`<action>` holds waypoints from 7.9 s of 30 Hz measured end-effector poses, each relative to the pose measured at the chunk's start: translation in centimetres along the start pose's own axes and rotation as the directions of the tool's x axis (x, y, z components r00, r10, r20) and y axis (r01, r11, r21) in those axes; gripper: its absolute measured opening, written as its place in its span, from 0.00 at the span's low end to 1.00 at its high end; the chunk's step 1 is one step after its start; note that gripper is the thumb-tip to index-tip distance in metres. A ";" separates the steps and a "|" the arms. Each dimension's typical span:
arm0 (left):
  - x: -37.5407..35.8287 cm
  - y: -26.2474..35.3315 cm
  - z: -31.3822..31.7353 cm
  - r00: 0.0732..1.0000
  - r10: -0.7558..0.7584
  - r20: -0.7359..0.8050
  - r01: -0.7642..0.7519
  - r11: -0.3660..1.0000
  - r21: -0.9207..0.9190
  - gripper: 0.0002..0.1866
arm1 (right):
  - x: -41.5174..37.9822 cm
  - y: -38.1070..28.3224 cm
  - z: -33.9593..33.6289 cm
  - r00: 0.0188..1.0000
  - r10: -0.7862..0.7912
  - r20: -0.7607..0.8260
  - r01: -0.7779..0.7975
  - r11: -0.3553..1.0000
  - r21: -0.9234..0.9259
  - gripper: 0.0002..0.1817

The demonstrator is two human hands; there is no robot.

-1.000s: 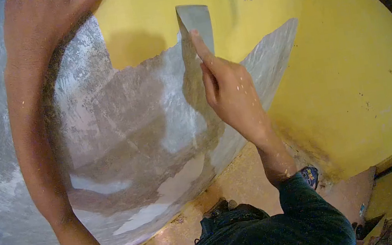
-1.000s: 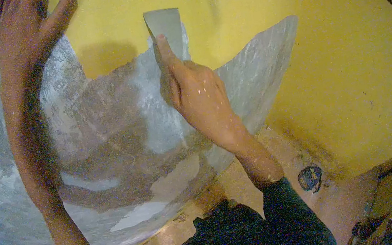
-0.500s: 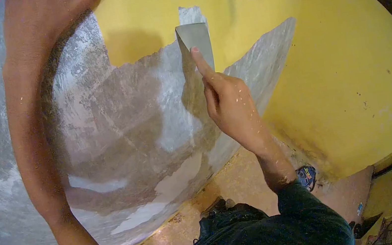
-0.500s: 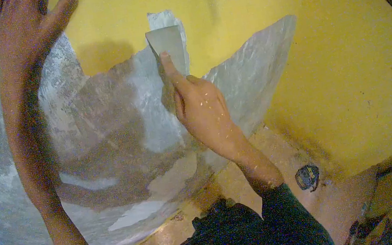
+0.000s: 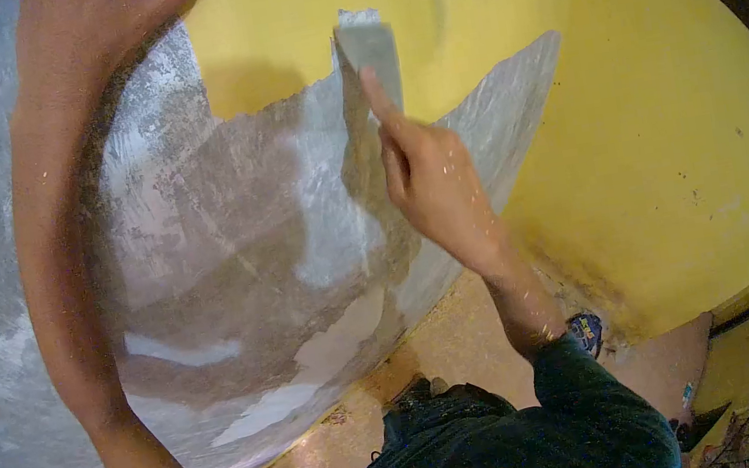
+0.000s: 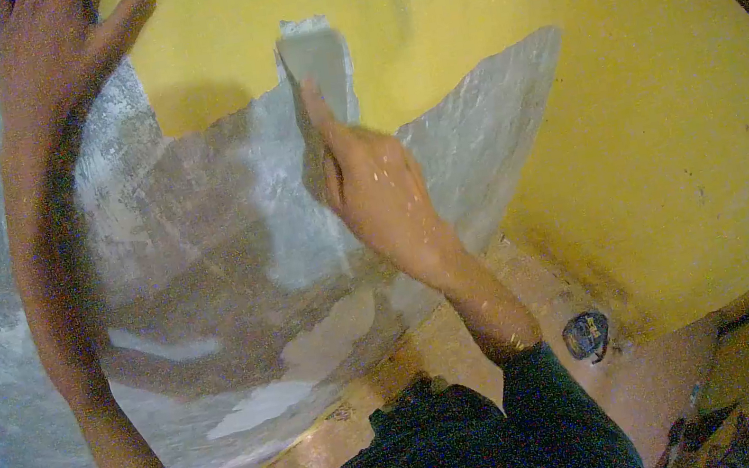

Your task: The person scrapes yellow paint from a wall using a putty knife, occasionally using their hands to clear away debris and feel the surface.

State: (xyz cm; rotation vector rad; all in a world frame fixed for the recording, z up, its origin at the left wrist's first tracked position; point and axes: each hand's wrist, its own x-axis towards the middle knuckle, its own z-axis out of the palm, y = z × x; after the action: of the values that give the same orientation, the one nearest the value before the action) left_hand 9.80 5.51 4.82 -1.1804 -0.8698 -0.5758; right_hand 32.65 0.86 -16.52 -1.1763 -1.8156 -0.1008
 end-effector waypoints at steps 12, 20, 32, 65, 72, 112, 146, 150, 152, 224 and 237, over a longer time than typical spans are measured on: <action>-0.1 0.1 -0.4 1.000 -0.011 0.016 0.012 0.998 -0.062 0.40 | -1.6 -0.1 -0.9 0.995 0.041 0.086 -0.036 0.997 -0.062 0.39; -0.3 0.3 -0.5 0.999 -0.019 0.036 0.022 0.997 -0.076 0.40 | -1.6 0.8 -0.5 0.996 0.033 0.084 -0.028 0.998 -0.054 0.40; 0.0 0.6 -0.9 1.000 -0.006 -0.005 0.005 0.995 -0.100 0.40 | 1.0 0.7 -0.4 0.995 -0.078 -0.058 0.076 0.997 -0.026 0.44; -0.6 0.9 -2.0 0.999 0.005 0.044 0.006 0.970 -0.244 0.41 | 0.8 -0.1 -0.6 0.995 -0.073 -0.062 0.076 0.996 0.053 0.35; -4.4 6.3 0.8 0.982 0.140 0.130 -0.042 0.821 -0.569 0.42 | -1.3 1.6 -0.9 0.979 -0.087 -0.182 0.103 0.992 0.078 0.32; -3.5 -2.2 -3.1 0.996 -0.047 0.072 0.050 0.998 -0.044 0.38 | -3.5 -0.8 2.8 0.992 0.002 -0.128 0.017 0.989 0.146 0.38; -4.9 -1.6 -2.5 0.999 -0.050 0.011 0.051 0.996 -0.070 0.37 | -1.0 -2.1 1.4 0.991 0.020 -0.130 -0.009 0.996 0.089 0.34; -4.5 -1.6 0.1 0.997 -0.061 0.051 0.067 0.987 -0.149 0.36 | -2.1 -2.0 0.8 0.996 0.068 -0.061 -0.062 0.993 0.099 0.33; -3.4 -1.9 9.5 0.833 0.086 -0.546 -0.207 0.964 -0.165 0.36 | -2.5 -1.6 1.7 0.994 0.063 -0.091 -0.054 0.994 0.095 0.33; -6.0 -0.8 -3.9 0.994 -0.084 0.065 0.092 0.988 -0.124 0.35 | -3.1 -2.2 3.7 0.990 -0.014 -0.143 0.018 0.999 0.030 0.38; -6.4 -1.1 -3.0 0.998 -0.048 -0.030 0.042 0.986 -0.163 0.35 | -2.5 -2.7 2.2 0.997 0.021 -0.068 -0.023 0.999 -0.031 0.39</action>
State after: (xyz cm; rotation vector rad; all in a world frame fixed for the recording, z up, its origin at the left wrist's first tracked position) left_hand 6.25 1.97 -0.26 -1.2967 -0.8344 -0.7125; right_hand 29.48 -1.15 -18.52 -1.2009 -1.7468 -0.1553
